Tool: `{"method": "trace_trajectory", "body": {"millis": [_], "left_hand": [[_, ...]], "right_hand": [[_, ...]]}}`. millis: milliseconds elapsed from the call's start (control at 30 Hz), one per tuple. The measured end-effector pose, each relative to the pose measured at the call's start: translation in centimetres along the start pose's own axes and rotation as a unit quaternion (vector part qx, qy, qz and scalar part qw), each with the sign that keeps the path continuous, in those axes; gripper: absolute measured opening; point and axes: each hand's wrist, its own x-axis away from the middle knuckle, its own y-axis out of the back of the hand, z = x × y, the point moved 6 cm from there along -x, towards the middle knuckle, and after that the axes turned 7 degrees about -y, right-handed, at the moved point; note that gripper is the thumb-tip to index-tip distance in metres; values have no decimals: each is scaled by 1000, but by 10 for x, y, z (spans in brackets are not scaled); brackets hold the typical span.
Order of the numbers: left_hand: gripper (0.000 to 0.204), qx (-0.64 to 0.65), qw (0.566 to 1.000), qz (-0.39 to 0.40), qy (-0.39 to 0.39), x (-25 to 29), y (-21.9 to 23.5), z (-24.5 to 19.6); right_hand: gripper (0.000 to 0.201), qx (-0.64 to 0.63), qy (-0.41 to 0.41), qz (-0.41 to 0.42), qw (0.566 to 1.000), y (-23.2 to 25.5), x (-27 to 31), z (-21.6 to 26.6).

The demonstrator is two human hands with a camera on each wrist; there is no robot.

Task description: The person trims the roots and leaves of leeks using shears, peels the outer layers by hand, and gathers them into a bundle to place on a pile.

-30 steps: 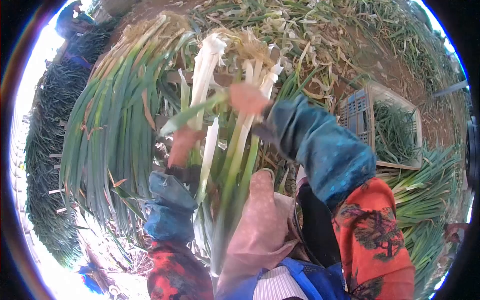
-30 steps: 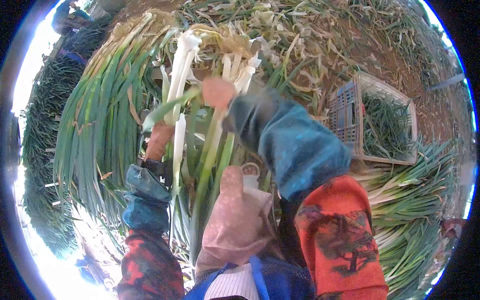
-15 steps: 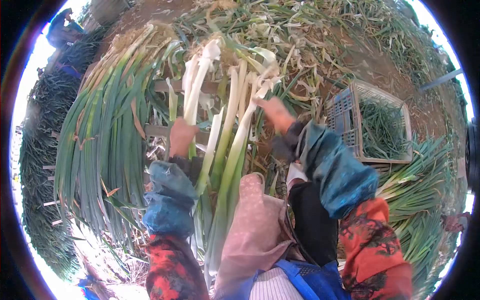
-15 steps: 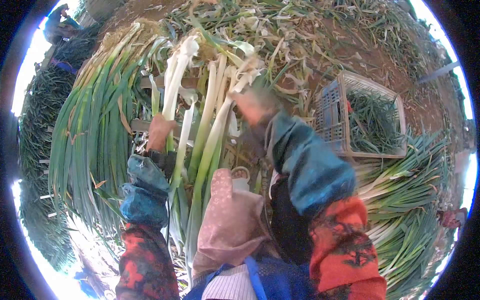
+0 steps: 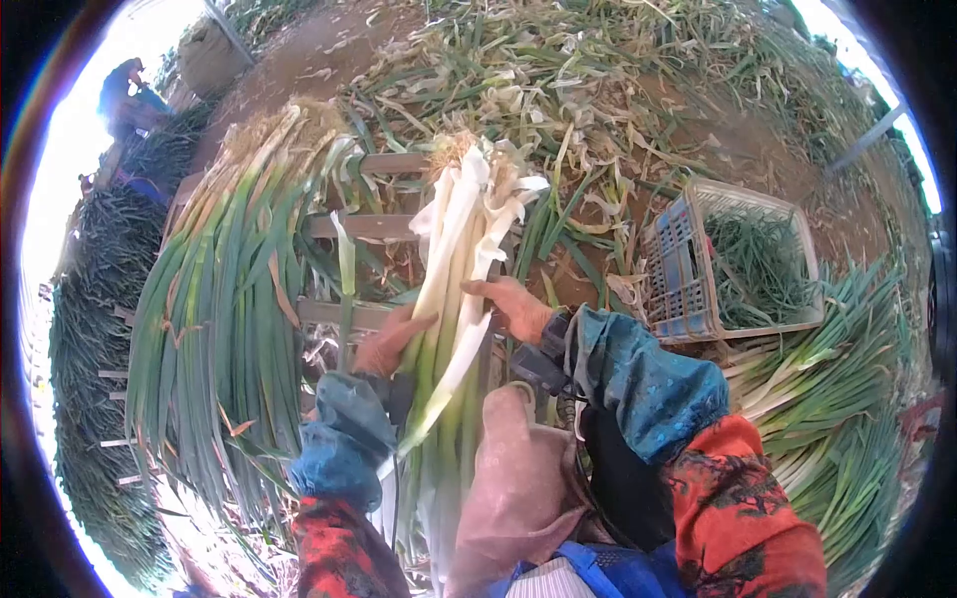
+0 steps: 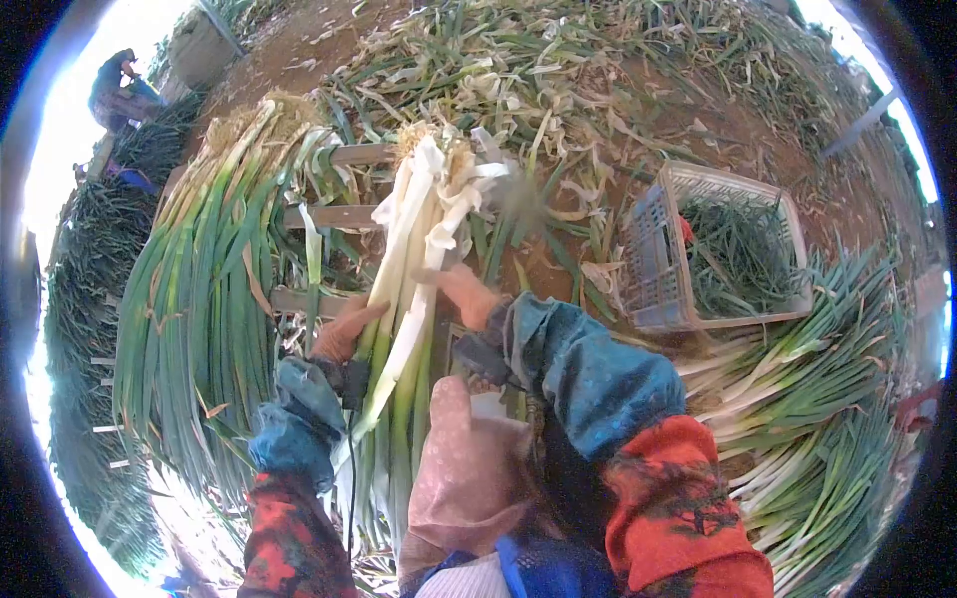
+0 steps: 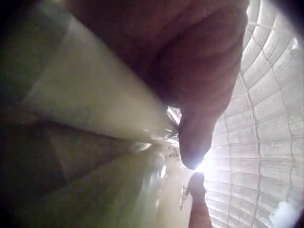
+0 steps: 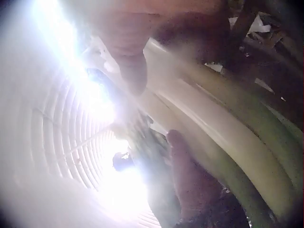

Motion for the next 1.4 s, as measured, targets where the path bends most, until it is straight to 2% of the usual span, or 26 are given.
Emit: {"method": "trace_trajectory", "body": {"millis": [33, 100, 200, 267, 367, 433, 467, 500, 533, 567, 600, 633, 667, 800, 833, 933, 967, 1067, 1100, 1133, 1167, 1200, 1233, 1333, 1367, 1400], "left_hand": [[48, -54, 996, 15, -75, 9, -10, -19], [49, 53, 998, -26, 27, 4, -1, 3], [50, 24, 998, -53, -19, 27, -17, -32], [49, -42, 997, -38, -53, 39, -19, -40], [42, -208, 969, 22, -130, 51, 16, -23], [38, -243, 959, 40, -136, 71, 10, -51], [36, -261, 954, 48, -140, 81, 6, -66], [36, -344, 914, 33, -211, 97, -1, -91], [38, -314, 934, 31, -170, 113, -16, -115], [41, -283, 950, 27, -129, 129, -31, -139], [43, -252, 963, 20, -88, 145, -46, -162], [44, -150, 987, 22, 60, 154, -49, -151], [44, -46, 977, 26, 206, 168, -57, -140], [36, 87, 989, -49, 108, 196, -119, -104], [36, 124, 983, -102, 89, 201, -132, -99], [37, 80, 996, -11, 46, 196, -162, -87], [38, 10, 999, -31, 33, 197, -172, -98], [41, -29, 998, 29, 57, 188, -189, -97], [43, -19, 999, 37, 33, 184, -193, -93], [46, -25, 999, 41, 26, 181, -193, -88], [50, -29, 998, 45, 23, 179, -192, -82], [53, -33, 998, 48, 19, 178, -191, -79], [56, -24, 998, 61, 5, 179, -192, -80], [64, -1, 996, 85, -26, 180, -192, -88], [68, 2, 996, 88, -24, 180, -193, -90], [72, 3, 996, 90, -25, 179, -192, -91]], "right_hand": [[48, 36, 74, -11, 997, -5, 2, 6], [48, 34, 174, 17, 984, -4, -19, -3], [47, -18, 162, 54, 985, -24, -10, -15], [48, -112, 50, 7, 992, -54, 20, -10], [52, -85, 120, -94, 985, -85, 46, -6], [49, -78, 100, -132, 983, -115, 89, 6], [47, -107, 82, -78, 988, -129, 101, 6], [46, -135, 63, -23, 989, -142, 112, 4], [44, -163, 41, 30, 985, -152, 121, 0], [42, -167, 70, 81, 980, -160, 130, -5], [40, -165, 68, 79, 981, -162, 144, -14], [39, -161, 65, 75, 982, -165, 162, -23], [38, -159, 66, 72, 982, -168, 180, -29], [37, -88, 57, 57, 993, -140, 256, -43], [37, -33, 53, 26, 998, -124, 262, -45], [36, 98, 190, -4, 977, -90, 284, -36], [34, 137, 217, -86, 963, -69, 285, -37], [32, 191, 325, -215, 901, -19, 303, -12], [55, 146, 284, -181, 930, 9, 288, -9], [70, 194, 287, -225, 911, 26, 289, -3], [85, 239, 286, -270, 888, 43, 289, 2], [89, 375, 318, -383, 782, 48, 302, 12], [93, 497, 336, -478, 642, 47, 312, 21], [103, 632, 234, -455, 582, 67, 298, 22], [92, 577, 198, -379, 696, 63, 296, 28], [87, 593, 139, -326, 723, 56, 293, 35]]}}
